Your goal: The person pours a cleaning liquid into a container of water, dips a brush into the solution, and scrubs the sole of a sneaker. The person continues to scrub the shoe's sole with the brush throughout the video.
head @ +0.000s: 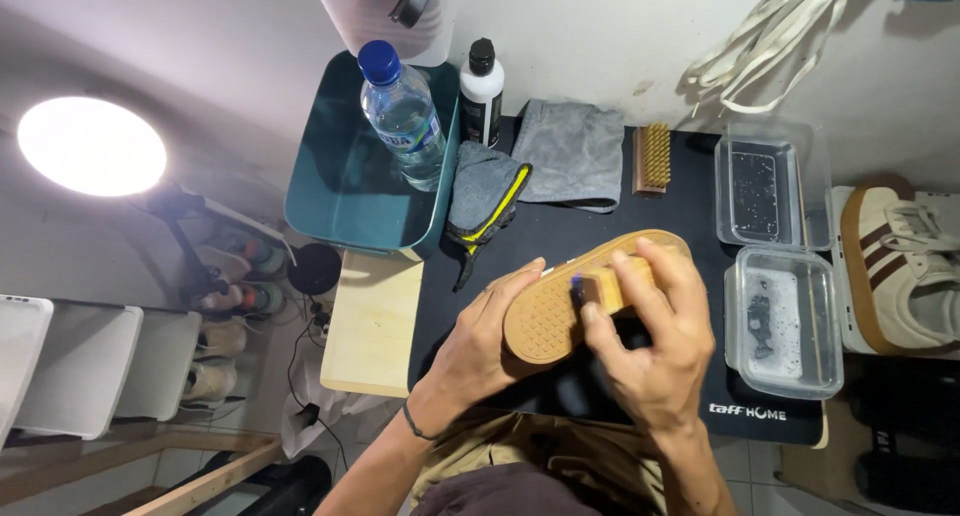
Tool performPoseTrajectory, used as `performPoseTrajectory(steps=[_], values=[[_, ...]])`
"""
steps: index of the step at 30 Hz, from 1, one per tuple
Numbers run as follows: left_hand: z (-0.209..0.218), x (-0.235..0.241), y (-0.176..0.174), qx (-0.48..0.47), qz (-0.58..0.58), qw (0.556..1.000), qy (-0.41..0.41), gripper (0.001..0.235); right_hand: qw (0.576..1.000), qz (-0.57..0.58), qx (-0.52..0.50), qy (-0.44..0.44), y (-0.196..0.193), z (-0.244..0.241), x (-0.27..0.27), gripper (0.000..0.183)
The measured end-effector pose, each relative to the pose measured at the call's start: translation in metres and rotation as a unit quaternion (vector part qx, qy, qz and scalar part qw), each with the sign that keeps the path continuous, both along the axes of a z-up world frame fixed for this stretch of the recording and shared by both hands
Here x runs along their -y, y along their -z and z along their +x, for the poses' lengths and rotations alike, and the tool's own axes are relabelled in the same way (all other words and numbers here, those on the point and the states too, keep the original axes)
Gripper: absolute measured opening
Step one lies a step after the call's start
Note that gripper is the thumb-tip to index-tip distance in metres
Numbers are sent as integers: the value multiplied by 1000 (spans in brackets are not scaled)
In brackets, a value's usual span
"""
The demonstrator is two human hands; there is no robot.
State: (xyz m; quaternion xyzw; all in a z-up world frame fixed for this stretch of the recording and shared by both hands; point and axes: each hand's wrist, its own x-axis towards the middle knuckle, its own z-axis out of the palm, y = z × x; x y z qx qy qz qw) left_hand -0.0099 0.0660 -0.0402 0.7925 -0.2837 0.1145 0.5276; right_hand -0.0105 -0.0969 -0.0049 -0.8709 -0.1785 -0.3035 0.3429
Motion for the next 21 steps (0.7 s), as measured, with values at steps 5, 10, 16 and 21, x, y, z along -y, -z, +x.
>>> performPoseTrajectory(steps=[5, 10, 16, 21], values=[[2, 1, 0, 25, 3, 1000, 3, 59, 999, 39, 13, -27, 9, 0, 6, 33], [3, 4, -5, 25, -7, 1000, -13, 58, 998, 35, 31, -34, 4, -3, -3, 32], [-2, 8, -5, 35, 3, 999, -5, 65, 996, 52, 8, 76, 7, -1, 1, 31], [-8, 9, -9, -13, 0, 1000, -26, 59, 996, 41, 39, -72, -2, -6, -1, 30]])
